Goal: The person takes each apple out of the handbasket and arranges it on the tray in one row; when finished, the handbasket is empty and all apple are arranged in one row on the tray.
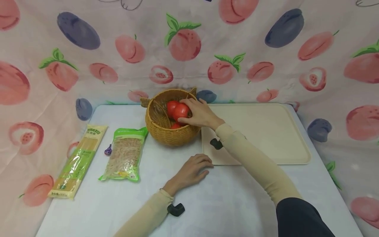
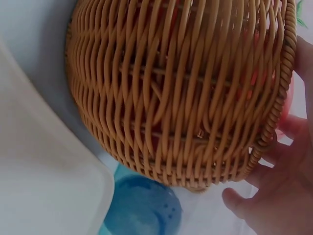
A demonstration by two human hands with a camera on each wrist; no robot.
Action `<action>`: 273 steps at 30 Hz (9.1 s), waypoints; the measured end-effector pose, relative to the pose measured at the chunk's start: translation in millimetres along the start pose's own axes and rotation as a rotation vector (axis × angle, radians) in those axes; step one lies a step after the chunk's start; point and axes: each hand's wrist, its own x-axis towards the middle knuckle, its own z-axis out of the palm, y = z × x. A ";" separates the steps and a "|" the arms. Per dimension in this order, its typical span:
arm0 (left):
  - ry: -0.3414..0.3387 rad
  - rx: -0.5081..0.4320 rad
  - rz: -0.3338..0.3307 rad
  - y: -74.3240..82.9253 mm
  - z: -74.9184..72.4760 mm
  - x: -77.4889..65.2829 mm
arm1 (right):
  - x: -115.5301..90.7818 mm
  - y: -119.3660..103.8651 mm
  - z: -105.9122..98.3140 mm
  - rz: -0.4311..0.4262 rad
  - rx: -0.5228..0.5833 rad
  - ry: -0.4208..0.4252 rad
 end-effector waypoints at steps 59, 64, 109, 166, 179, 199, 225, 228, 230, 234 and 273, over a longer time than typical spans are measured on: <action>-0.027 -0.076 -0.090 -1.2 -0.1 0.2 | -21.1 12.1 -12.8 -0.008 0.466 0.403; -0.031 -0.078 -0.096 -1.5 0.3 0.4 | -24.7 14.2 -14.4 0.016 0.546 0.406; -0.026 -0.108 -0.110 0.9 0.3 0.0 | -54.8 72.2 -13.6 0.207 0.477 0.360; -0.042 -0.095 -0.112 2.9 -3.7 1.0 | -77.4 117.5 45.8 0.356 0.285 0.141; -0.040 -0.116 -0.127 1.6 -3.5 0.3 | -78.7 120.3 46.2 0.365 0.359 0.122; -0.035 -0.134 -0.132 1.2 -1.2 -0.9 | -80.8 123.2 37.6 0.307 0.426 0.208; -0.025 -0.134 -0.127 -1.3 -1.3 1.5 | -59.0 98.0 7.8 0.088 0.511 0.218; -0.025 -0.138 -0.132 -1.1 -0.4 1.3 | -56.0 92.2 4.8 0.050 0.464 0.228; -0.026 -0.139 -0.132 -1.3 0.5 0.8 | -54.4 88.4 2.8 0.032 0.433 0.224; -0.035 -0.139 -0.143 -1.4 1.3 0.6 | -50.0 81.0 -1.8 -0.018 0.399 0.215; -0.011 -0.145 -0.112 1.6 1.0 0.3 | 3.2 26.9 -18.0 -0.253 0.083 -0.067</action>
